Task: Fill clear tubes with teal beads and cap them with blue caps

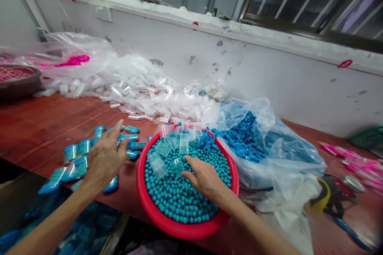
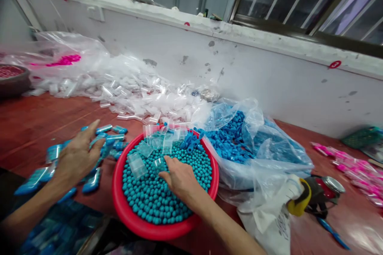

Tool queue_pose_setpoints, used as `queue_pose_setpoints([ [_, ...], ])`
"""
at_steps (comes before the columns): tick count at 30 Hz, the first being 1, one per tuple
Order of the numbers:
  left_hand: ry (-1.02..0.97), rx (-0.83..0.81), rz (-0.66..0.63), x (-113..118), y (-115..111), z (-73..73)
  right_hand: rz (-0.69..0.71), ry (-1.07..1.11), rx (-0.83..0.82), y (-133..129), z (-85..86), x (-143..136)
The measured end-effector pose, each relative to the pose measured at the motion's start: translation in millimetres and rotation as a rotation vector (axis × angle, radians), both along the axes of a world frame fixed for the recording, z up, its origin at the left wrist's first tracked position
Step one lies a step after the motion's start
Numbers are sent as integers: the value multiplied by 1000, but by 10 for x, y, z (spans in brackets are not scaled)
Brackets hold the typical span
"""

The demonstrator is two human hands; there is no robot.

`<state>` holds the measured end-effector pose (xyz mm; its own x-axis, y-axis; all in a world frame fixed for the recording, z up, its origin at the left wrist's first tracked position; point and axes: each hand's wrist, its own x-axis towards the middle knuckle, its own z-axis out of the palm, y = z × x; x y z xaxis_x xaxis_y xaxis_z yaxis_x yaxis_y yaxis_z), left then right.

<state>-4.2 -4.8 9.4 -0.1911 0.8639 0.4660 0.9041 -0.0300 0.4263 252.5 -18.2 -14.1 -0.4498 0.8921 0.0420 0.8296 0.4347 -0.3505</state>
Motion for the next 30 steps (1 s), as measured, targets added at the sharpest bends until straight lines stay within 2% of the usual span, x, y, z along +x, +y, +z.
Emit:
queue_pose_setpoints([
  [1, -1, 33, -30, 37, -35, -9, 7, -71, -13, 15, 3, -73],
  [3, -75, 36, -168, 200, -131, -51, 21, -177, -35, 50, -16, -174],
  [5, -214, -64, -321, 433, -233, -112, 42, -184, -41, 80, -56, -195],
  [7, -419, -225, -392, 680, -308, -180, 42, -93, -42, 78, -99, -146],
  [10, -801, -527, -393, 1003, -352, -286, -32, 137, -80, -27, -139, -40],
  [12, -966, -711, -420, 1158, -345, -359, -77, 258, -142, -146, -148, 4],
  [14, -950, -805, -475, 1245, -318, -425, -76, 280, -171, -243, -137, 38],
  [16, -748, -750, -517, 1266, -269, -470, -29, 225, -151, -257, -92, 105],
  [18, -485, -656, -525, 1252, -200, -485, -22, 157, -93, -165, -17, 228],
  [21, -288, -674, -538, 1295, -73, -469, -215, 32, 96, 108, 97, 463],
  [22, -287, -710, -540, 1347, -29, -464, -258, -43, 153, 204, 119, 530],
  [24, -335, -747, -548, 1504, 57, -472, -249, -209, 202, 365, 123, 620],
  [27, -470, -780, -552, 1766, 174, -538, -161, -396, 160, 488, 31, 649],
  [30, -716, -813, -586, 1889, 263, -640, -146, -447, 125, 496, -98, 623],
])
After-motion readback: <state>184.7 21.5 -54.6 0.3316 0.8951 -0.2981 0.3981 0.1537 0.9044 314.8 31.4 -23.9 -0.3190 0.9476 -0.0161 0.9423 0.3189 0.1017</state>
